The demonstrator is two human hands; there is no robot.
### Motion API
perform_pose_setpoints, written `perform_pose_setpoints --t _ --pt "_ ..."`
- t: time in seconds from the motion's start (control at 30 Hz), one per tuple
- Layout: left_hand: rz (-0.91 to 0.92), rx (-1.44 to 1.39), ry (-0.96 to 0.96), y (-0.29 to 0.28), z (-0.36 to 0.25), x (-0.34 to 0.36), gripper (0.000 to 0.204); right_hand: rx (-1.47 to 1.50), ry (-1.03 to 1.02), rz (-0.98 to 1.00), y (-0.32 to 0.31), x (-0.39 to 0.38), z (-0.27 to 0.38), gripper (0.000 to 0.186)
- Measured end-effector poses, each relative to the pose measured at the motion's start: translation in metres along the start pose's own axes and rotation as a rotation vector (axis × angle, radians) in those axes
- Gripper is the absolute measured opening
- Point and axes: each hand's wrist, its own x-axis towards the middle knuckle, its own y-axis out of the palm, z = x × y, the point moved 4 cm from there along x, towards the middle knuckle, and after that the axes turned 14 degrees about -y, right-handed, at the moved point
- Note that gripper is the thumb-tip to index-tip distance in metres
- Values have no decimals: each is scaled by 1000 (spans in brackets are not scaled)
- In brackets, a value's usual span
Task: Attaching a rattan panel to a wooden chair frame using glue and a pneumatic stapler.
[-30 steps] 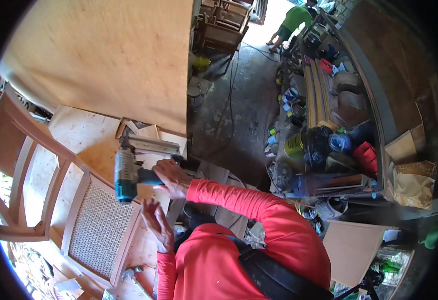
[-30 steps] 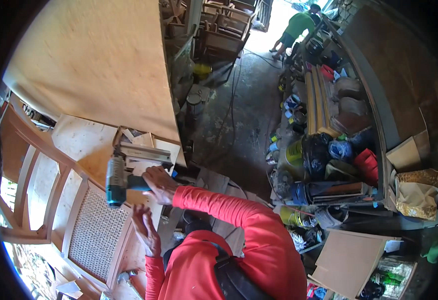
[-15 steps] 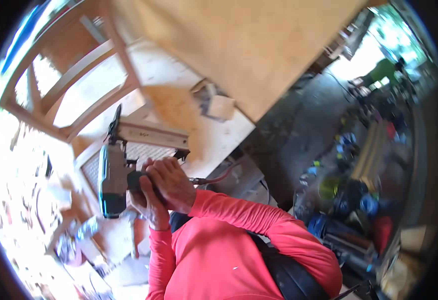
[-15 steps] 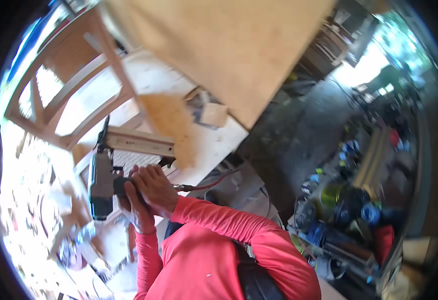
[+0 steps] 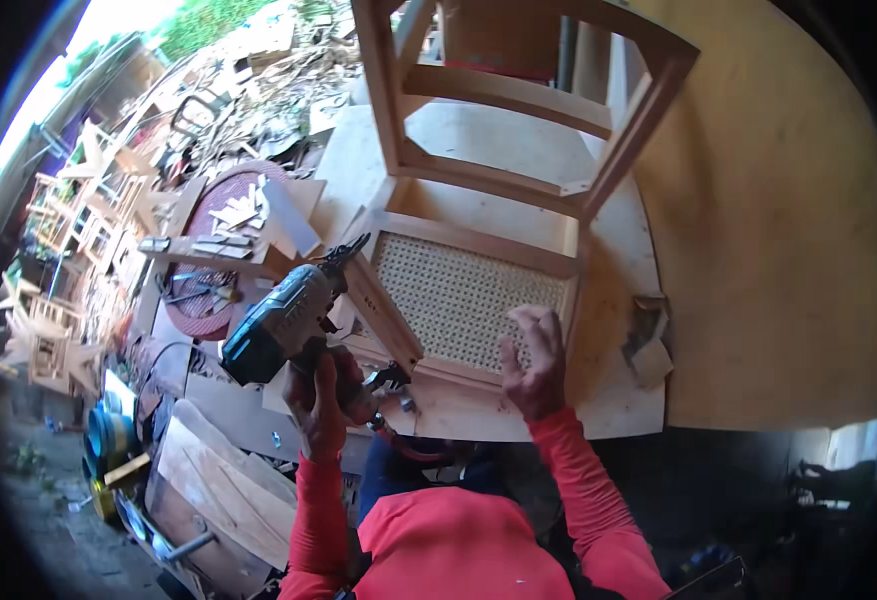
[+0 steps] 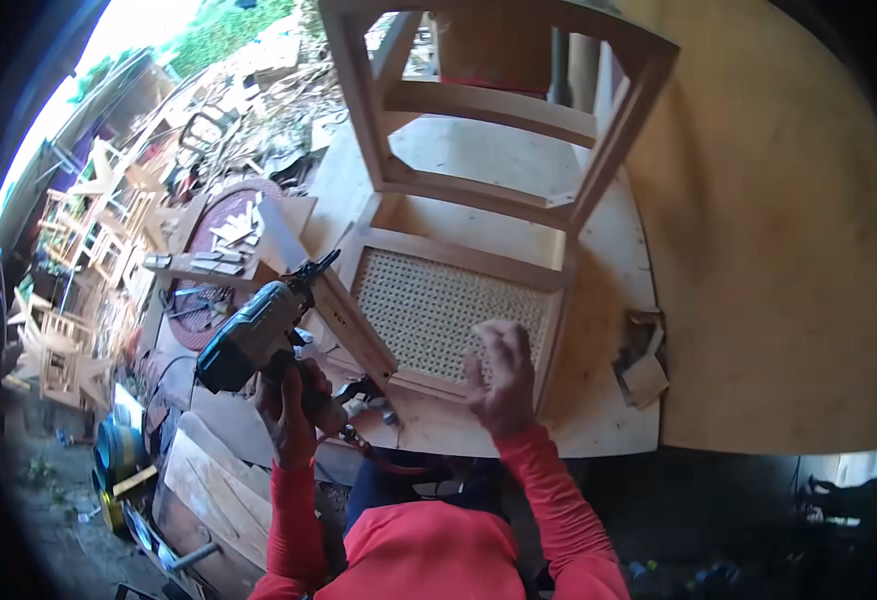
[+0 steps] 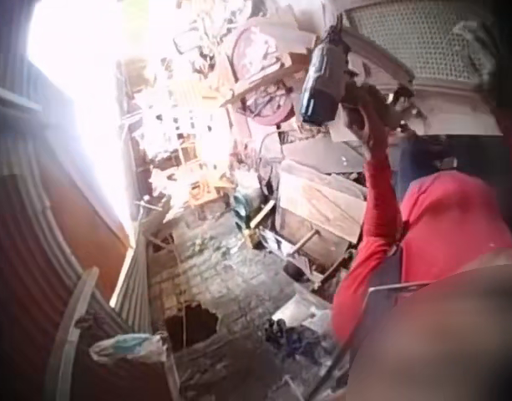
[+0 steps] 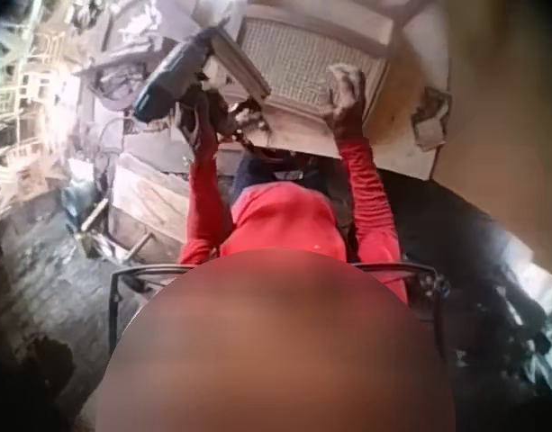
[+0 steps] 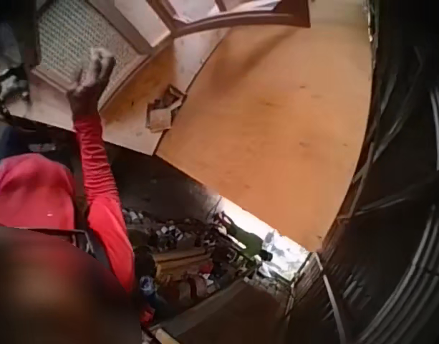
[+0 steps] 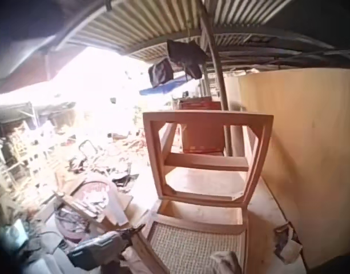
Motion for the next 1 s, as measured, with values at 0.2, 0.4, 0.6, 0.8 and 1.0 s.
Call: perform_pose_setpoints --t 0.2,0.4,0.6,0.8,1.0 --pt "-212 37 -104 -48 -29 13 15 -104 -192 131 129 53 -79 43" --pt "-199 48 -276 -70 -29 46 14 -366 -309 244 234 87 -137 66" --pt "-131 347 -292 -87 -36 90 15 -348 -189 280 273 75 -166 63" --pt "-76 367 -290 -85 -38 123 22 -348 -239 244 271 78 -162 53" --pt "24 827 41 -81 -32 139 54 -482 -199 186 273 80 -122 60"
